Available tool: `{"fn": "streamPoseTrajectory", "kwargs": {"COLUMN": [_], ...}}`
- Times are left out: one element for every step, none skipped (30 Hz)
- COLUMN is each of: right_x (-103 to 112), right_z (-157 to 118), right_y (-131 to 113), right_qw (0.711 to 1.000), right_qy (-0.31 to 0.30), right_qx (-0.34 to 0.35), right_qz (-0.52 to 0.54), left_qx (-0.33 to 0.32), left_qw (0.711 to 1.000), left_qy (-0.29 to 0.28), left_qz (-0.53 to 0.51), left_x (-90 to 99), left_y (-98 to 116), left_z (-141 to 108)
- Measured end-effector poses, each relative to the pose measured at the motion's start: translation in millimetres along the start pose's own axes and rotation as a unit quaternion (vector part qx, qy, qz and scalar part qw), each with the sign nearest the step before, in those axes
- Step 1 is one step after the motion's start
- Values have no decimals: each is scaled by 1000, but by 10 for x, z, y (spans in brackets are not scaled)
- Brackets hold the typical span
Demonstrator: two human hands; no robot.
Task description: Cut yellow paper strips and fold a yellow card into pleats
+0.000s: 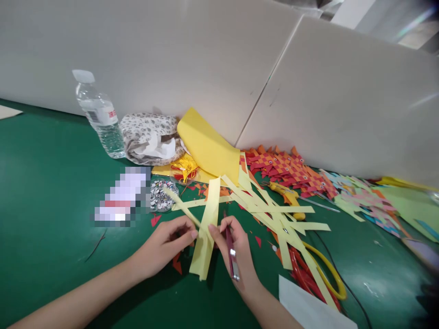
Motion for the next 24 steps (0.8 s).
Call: {"fn": "streamPoseTrajectory", "kwargs": {"right_x": [-6, -16, -31, -52, -78, -103, -126, -142, -150, -151, -145, -133, -120, -112, -110, -111, -114, -112, -101, -80, -54, -27, -1, 22], "right_z": [-8, -18, -29, -40, -50, -58, -64, -65, -63, -60, -55, -51, -50, -51, -55, -57, -56, -50, -38, -22, -5, 11, 25, 37], "right_y": [1, -1, -5, -9, -12, -17, -22, -32, -44, -54, -60, -57, -46, -30, -15, -8, -7, -11, -16, -18, -15, -7, 3, 16], "right_qw": [1000, 1000, 1000, 999, 999, 999, 998, 997, 995, 993, 992, 991, 989, 986, 981, 975, 968, 963, 960, 960, 962, 965, 968, 973], "right_qy": [0, -2, -9, -19, -32, -44, -55, -64, -71, -78, -84, -89, -95, -100, -104, -107, -106, -100, -87, -68, -46, -27, -12, -1], "right_qx": [6, 12, 18, 20, 19, 16, 12, 10, 9, 7, 3, -4, -16, -31, -46, -56, -62, -64, -61, -57, -53, -51, -48, -46], "right_qz": [-7, -14, -19, -19, -13, 1, 22, 46, 68, 84, 95, 103, 113, 131, 156, 187, 217, 242, 259, 267, 265, 257, 244, 228], "left_qx": [6, 13, 15, 16, 12, 11, 9, 4, -4, -16, -33, -50, -65, -74, -77, -74, -67, -56, -44, -31, -16, -2, 10, 19], "left_qw": [1000, 999, 998, 996, 994, 993, 992, 992, 993, 994, 995, 995, 995, 995, 995, 995, 996, 996, 997, 997, 998, 999, 999, 999], "left_qy": [-16, -27, -34, -30, -20, -7, 6, 16, 19, 16, 10, 4, 1, 0, 2, 7, 10, 11, 12, 13, 14, 13, 12, 11], "left_qz": [10, 29, 53, 79, 105, 121, 129, 128, 120, 108, 94, 81, 71, 63, 59, 59, 63, 67, 69, 66, 60, 51, 39, 27], "left_x": [-33, -66, -98, -117, -126, -125, -117, -104, -92, -82, -71, -58, -42, -26, -11, 1, 7, 6, 5, 5, 4, 4, 6, 8], "left_y": [17, 27, 36, 39, 40, 31, 20, 11, 8, 13, 29, 52, 74, 90, 98, 95, 84, 64, 41, 14, -16, -45, -69, -87], "left_z": [-10, -19, -27, -32, -34, -32, -28, -24, -20, -19, -23, -29, -36, -43, -48, -49, -47, -41, -32, -20, -6, 9, 22, 35]}}
Point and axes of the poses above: each hand's wrist, its own z-axis towards the middle knuckle, its own x-axis out of the back of the hand, y = z × x, the point moved 7 cm from there along z, towards the middle knuckle, and after that the axes turned 13 degrees about x, right-handed, at the moved point
